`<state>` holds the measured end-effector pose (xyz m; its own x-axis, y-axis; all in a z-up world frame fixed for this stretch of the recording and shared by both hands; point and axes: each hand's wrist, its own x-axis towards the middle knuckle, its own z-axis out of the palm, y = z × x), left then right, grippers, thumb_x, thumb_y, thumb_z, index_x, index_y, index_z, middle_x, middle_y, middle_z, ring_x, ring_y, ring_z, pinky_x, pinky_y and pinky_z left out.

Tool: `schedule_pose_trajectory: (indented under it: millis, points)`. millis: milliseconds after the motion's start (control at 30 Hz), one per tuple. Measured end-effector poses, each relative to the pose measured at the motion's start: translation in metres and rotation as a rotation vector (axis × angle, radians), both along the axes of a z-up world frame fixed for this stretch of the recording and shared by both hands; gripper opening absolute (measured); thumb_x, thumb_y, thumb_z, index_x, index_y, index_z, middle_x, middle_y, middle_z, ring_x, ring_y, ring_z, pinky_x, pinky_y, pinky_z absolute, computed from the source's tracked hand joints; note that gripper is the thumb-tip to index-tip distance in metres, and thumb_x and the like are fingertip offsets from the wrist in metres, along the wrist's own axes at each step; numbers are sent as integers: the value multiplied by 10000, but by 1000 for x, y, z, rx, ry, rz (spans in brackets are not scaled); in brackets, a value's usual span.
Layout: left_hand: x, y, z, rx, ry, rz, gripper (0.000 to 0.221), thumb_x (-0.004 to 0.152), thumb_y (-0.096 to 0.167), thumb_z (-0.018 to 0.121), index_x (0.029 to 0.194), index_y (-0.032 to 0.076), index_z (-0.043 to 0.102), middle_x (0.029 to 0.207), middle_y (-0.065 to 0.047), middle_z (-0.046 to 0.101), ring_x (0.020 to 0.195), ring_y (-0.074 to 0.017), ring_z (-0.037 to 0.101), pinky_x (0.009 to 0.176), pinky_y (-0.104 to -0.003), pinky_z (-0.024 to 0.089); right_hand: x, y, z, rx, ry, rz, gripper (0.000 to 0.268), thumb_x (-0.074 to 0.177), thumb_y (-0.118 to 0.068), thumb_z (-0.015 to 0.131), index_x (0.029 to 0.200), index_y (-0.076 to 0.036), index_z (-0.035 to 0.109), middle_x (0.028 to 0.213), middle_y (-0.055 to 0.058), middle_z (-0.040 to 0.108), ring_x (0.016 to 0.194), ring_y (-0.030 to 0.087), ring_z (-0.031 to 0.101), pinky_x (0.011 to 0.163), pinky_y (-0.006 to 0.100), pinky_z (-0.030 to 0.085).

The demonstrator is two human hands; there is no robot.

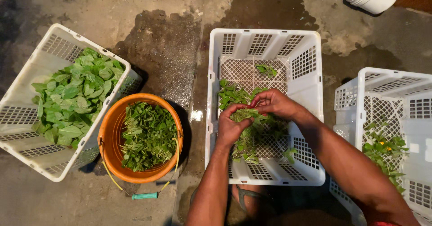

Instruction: The person sorts leafy green vegetables by hand, picking up bunches from a white crate, separating leaves from stems, and placing the leaves into an orange bucket. The person handles the vegetables one at a time, repeatedly transferring them between containers.

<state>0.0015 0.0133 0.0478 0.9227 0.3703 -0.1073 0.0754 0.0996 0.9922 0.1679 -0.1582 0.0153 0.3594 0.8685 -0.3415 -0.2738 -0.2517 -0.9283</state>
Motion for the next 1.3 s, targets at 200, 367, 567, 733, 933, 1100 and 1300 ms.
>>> schedule_pose_trajectory:
  millis: [200, 367, 567, 733, 933, 1100, 1300]
  points:
    - [0, 1, 1, -133, -81, -67, 366, 702, 3, 822, 1049, 84, 740, 1252, -13, 705, 1218, -160, 632, 1091, -321, 451, 0, -9, 3, 27, -9, -24, 195, 887, 6, 724, 1081, -15, 708, 946, 48, 721, 789, 86, 665, 633, 237, 535]
    - [-2, 3, 0, -62, 42, -86, 318, 714, 43, 846, 1015, 95, 759, 1047, -40, 755, 1080, -175, 659, 1035, -319, 463, 7, -13, 9, 10, -4, -174, 173, 872, -5, 751, 1036, -11, 696, 913, 67, 732, 767, 97, 686, 620, 240, 550]
    - [0, 0, -9, -47, 62, -122, 325, 707, 42, 852, 1008, 95, 742, 1067, -25, 745, 1101, -175, 659, 1051, -334, 467, 1, -4, 11, -68, -136, -325, 167, 867, -38, 776, 1025, -4, 734, 914, 81, 759, 729, 106, 675, 602, 255, 540]
    - [-1, -2, -20, -59, 49, -53, 344, 703, 43, 860, 1016, 92, 726, 1138, -39, 725, 1155, -187, 653, 1067, -355, 483, -27, 3, 6, -23, -109, -242, 163, 903, -47, 758, 1057, 2, 737, 965, 64, 749, 854, 106, 690, 710, 263, 554]
    - [1, -1, -30, -178, -47, -3, 364, 718, 31, 849, 1052, 69, 711, 1377, -68, 670, 1299, -189, 596, 1128, -349, 442, -33, 0, 3, 83, -48, -285, 207, 905, 30, 652, 1103, -4, 704, 1088, 38, 732, 1038, 132, 701, 936, 286, 557]
    - [1, -1, -31, -310, -21, -10, 417, 717, 42, 845, 1111, 73, 713, 1297, -52, 708, 1230, -174, 622, 1110, -339, 452, -31, 2, -15, 135, 97, -374, 327, 867, 91, 665, 1168, -29, 618, 1011, 72, 724, 945, 157, 694, 885, 307, 551]
    - [0, 0, -28, -176, 29, -4, 383, 726, 61, 863, 1088, 69, 739, 1105, -38, 727, 1127, -166, 627, 1053, -324, 451, -19, -6, -30, 68, 244, -300, 295, 893, 84, 715, 1146, -1, 590, 1009, 96, 697, 872, 144, 672, 753, 280, 523]
